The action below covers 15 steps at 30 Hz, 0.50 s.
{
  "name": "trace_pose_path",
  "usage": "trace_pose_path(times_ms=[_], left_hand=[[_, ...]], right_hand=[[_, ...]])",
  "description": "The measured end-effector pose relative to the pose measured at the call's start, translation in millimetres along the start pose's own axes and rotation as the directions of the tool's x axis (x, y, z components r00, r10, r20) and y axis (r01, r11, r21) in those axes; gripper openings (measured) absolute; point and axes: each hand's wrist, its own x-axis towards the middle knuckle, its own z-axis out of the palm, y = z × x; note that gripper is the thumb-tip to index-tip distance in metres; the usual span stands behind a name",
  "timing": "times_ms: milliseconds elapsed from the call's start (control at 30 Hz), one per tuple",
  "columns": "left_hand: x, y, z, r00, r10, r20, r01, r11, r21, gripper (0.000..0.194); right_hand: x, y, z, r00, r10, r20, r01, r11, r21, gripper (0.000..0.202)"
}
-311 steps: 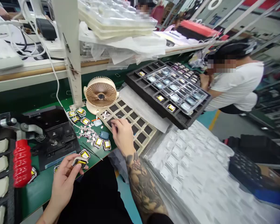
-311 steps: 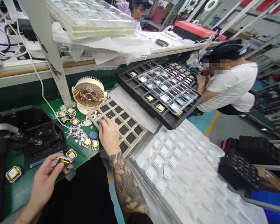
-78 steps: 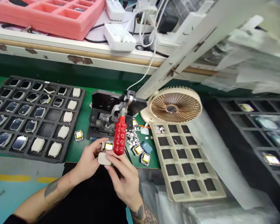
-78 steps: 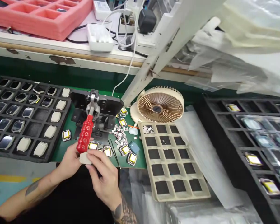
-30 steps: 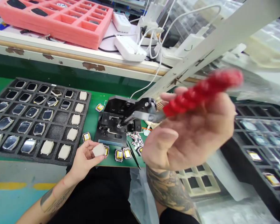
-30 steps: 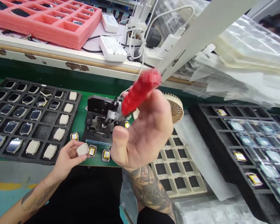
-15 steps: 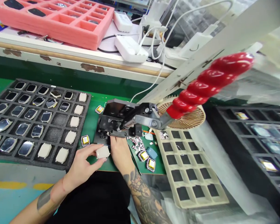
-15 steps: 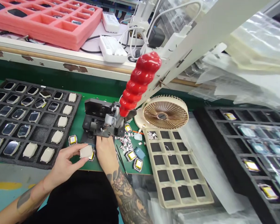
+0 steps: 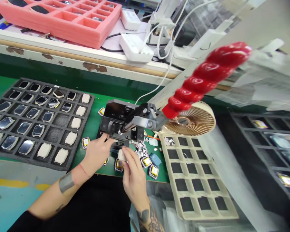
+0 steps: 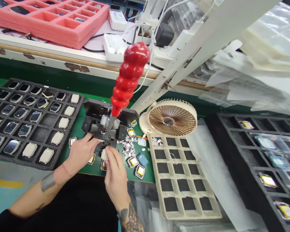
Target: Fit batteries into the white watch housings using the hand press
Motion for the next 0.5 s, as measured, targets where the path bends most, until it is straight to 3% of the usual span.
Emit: trace_pose_path(times_ms=[133,233,300,333,400,467,500], left_hand=[[14.3,2.8,3.9,0.999,0.0,0.054,0.0,1.0,-0.003,0.033],[5.2,3.4,-1.8,0.998,0.024,0.052,-0.022,0.999,-0.034,0.033],[-8.9,6.3,-10.0,0.998,0.052,0.024,-0.046,0.979,-0.198,0.037],[-17.3,8.4,-14.2,0.998,0.06,0.011,-0.052,0.936,-0.349,0.039],[-34.1,12.3,-20.7,1.0,0.019,-0.007,-0.019,0.732,-0.681,0.044],[-47.2,11.8,-23.9,0.995,-0.102,0.005,0.057,0.515,-0.855,0.039],[-51.5,8.3,-24.9,0.984,-0.176,0.005,0.088,0.464,-0.882,0.034]], right_hand=[[-3.9,3.3,-6.6,0.999,0.003,-0.051,-0.004,1.0,-0.012,0.055],[-3.3,3.0,-6.9,0.997,-0.003,-0.077,0.002,1.0,-0.009,0.057],[0.0,-0.5,-3.7,0.994,-0.034,-0.108,0.034,0.999,-0.005,0.06],[2.6,-3.3,-1.3,0.99,-0.063,-0.123,0.063,0.998,-0.005,0.062],[10.5,-10.2,3.9,0.981,-0.151,-0.123,0.151,0.988,-0.013,0.066],[23.2,-16.3,6.2,0.956,-0.285,-0.066,0.284,0.958,-0.027,0.069],[32.3,-18.3,5.0,0.934,-0.355,-0.043,0.353,0.935,-0.04,0.07]])
